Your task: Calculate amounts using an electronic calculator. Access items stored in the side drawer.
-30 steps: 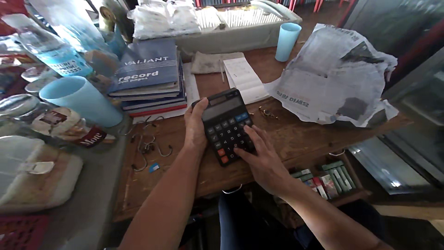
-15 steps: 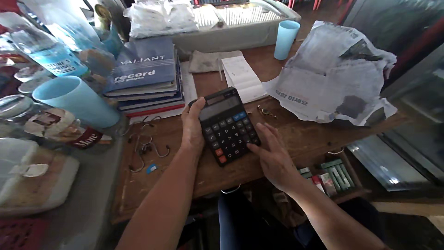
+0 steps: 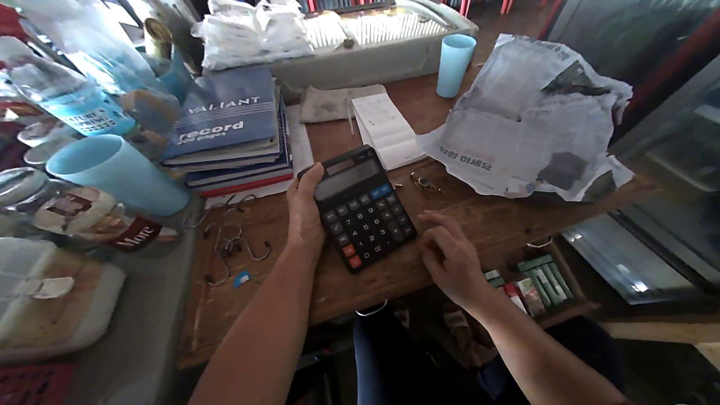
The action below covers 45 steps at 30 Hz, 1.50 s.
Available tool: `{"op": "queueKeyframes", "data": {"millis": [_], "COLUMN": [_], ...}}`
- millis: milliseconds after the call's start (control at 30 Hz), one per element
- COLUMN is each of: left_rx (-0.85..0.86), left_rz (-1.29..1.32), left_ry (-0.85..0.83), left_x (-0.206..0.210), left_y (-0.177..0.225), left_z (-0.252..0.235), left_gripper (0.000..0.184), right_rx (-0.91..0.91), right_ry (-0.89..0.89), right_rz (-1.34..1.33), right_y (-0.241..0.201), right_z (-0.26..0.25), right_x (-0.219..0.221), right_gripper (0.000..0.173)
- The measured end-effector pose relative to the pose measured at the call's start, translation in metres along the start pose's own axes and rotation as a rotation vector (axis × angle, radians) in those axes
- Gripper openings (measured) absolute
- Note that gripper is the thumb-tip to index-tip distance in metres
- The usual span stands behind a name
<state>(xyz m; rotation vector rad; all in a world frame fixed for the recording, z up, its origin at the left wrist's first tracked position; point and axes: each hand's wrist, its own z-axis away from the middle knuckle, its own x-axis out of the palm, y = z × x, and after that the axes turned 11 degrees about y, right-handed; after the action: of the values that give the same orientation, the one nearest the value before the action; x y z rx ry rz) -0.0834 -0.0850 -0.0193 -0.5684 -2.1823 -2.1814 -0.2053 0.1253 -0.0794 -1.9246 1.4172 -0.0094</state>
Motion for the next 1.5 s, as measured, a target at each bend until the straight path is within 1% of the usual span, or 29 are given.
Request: {"op": "queueKeyframes", "data": {"millis": [233, 400, 533, 633, 733, 800, 900, 967, 1033, 1100, 1167, 1200, 1267, 1333, 1400, 1500], "left_rx": [0.001, -0.017, -0.052, 0.0, 0.024, 0.114, 0.306, 0.387, 0.394, 0.365, 0.356, 0.352, 0.337, 0.326, 0.323, 0.315], "left_rz": [-0.035, -0.061, -0.23, -0.381, -0.415, -0.474, -0.611, -0.67, -0.702, -0.709, -0.722, -0.73, -0.743, -0.749, -0.759, -0.746], "left_ry": [0.022, 0.036, 0.046, 0.024, 0.086, 0.105, 0.059, 0.053, 0.065, 0.061, 0.056, 0.06, 0.06, 0.056, 0.048, 0.039], "left_x": [0.001, 0.001, -0.002, -0.009, -0.008, -0.01, -0.015, -0.014, -0.014, -0.014, -0.014, -0.014, -0.015, -0.015, -0.015, -0.013], "left_y": [0.004, 0.006, 0.009, 0.009, 0.009, 0.008, 0.007, 0.008, 0.006, 0.006, 0.004, 0.002, 0.0, -0.001, -0.001, 0.0], "left_z": [0.003, 0.003, 0.0, -0.004, -0.005, -0.006, -0.009, -0.01, -0.01, -0.01, -0.011, -0.012, -0.015, -0.018, -0.02, -0.02], "left_gripper": [0.028, 0.03, 0.039, 0.049, 0.047, 0.044, 0.042, 0.036, 0.032, 0.034, 0.032, 0.032, 0.031, 0.03, 0.03, 0.029], "right_rx": [-0.009, -0.014, -0.013, 0.009, -0.01, -0.009, 0.006, 0.016, 0.048, 0.114, 0.175, 0.188, 0.158, 0.022, -0.091, -0.122], "right_ry": [0.019, 0.029, 0.016, -0.015, 0.001, 0.01, 0.013, 0.012, -0.004, -0.024, -0.044, -0.063, -0.13, -0.19, -0.296, -0.424], "right_rz": [-0.028, -0.057, -0.064, -0.095, -0.154, -0.177, -0.189, -0.206, -0.216, -0.193, -0.16, -0.14, -0.071, 0.06, 0.164, 0.188], "right_y": [0.0, 0.002, 0.001, 0.0, 0.003, 0.005, 0.005, 0.005, 0.004, 0.0, -0.004, -0.005, -0.007, -0.012, -0.021, -0.034], "right_z": [0.003, 0.004, 0.004, 0.003, 0.002, 0.001, -0.001, -0.001, -0.001, -0.002, -0.004, -0.005, -0.006, -0.004, -0.004, -0.016], "right_x": [0.001, 0.0, -0.002, -0.006, -0.007, -0.008, -0.01, -0.01, -0.011, -0.014, -0.017, -0.017, -0.013, -0.003, 0.007, 0.023], "right_gripper": [0.004, 0.012, 0.019, 0.023, 0.033, 0.036, 0.036, 0.035, 0.036, 0.035, 0.027, 0.026, 0.036, 0.049, 0.065, 0.08]}}
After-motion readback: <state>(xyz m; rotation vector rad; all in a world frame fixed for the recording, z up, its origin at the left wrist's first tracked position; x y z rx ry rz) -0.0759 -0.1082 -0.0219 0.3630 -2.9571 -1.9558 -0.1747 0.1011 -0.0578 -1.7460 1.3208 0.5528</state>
